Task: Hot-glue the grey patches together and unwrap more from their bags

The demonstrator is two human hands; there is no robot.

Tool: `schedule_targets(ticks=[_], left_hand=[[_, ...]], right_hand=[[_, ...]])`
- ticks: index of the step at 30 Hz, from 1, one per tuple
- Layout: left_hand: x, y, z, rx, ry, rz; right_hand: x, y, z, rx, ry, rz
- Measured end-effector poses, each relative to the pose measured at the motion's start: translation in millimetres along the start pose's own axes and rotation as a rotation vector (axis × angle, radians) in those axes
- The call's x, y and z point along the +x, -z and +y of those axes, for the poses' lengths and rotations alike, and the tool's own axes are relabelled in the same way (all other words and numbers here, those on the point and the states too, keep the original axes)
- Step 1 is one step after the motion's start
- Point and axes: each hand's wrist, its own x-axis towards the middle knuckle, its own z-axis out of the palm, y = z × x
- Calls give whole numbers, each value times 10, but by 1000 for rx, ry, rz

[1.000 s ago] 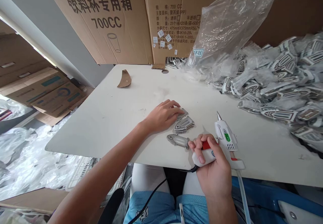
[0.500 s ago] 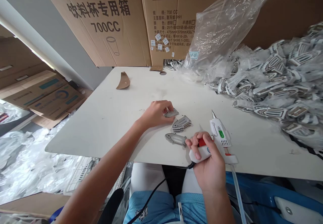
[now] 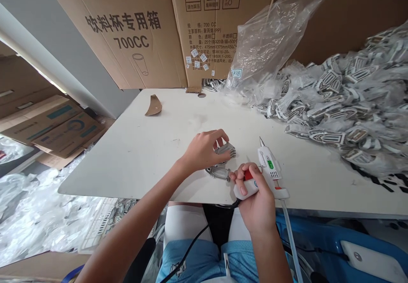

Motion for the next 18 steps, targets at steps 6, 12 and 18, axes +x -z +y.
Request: schedule_targets(ticks=[6, 12, 18], left_hand=[[50, -30, 44, 190, 12, -167], [130, -118, 43, 303, -8, -273], [146, -32, -153, -123, 81, -138]], right_hand=[[-3, 4, 3, 2, 3, 0], [5, 28, 16, 4, 2, -16], [-12, 15, 4, 6, -6, -1]])
